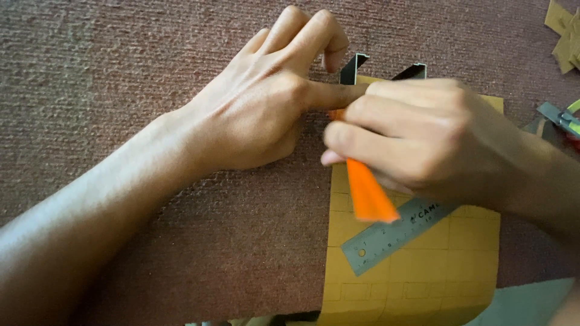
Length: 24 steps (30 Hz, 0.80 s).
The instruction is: A person uses a ruler, pencil, and a metal bracket to mark layout lines on a piece of cardboard.
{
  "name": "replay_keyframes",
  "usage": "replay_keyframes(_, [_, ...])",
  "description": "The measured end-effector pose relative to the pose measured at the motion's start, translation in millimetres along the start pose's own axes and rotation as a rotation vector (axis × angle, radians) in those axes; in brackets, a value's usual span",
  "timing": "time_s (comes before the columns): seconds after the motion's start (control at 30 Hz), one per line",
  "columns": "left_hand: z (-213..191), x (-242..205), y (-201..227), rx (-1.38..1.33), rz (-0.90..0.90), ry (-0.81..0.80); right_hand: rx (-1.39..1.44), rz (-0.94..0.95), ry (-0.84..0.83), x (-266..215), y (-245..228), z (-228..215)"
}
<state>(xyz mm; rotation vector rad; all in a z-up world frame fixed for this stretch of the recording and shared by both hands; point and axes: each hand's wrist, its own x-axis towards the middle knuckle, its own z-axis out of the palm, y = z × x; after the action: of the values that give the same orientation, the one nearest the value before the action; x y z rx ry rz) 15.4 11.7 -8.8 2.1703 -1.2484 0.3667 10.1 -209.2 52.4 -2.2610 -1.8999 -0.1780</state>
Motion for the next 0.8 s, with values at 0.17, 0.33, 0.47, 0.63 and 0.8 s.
replay_keyframes(0.17, [0,1,1,-0.002,-0.019,-0.01,0.106,0.063,0.027,0,-3,-14])
replay_keyframes(0.33, [1,1,0,0.042,-0.013,-0.013,-0.188,0.05,-0.047,-6,-4,-6])
replay_keyframes(0.47, [3,0,-2,0.08,0.004,-0.012,-0.308,0.006,-0.112,-8,-9,1])
replay_keyframes(0.63, [3,-1,-2,0.084,-0.001,-0.015,-0.005,0.05,-0.047,-4,-10,-10])
replay_keyframes(0.8, [3,-1,-1,0.088,0.008,0.002,-0.127,0.041,-0.041,-8,-2,-3])
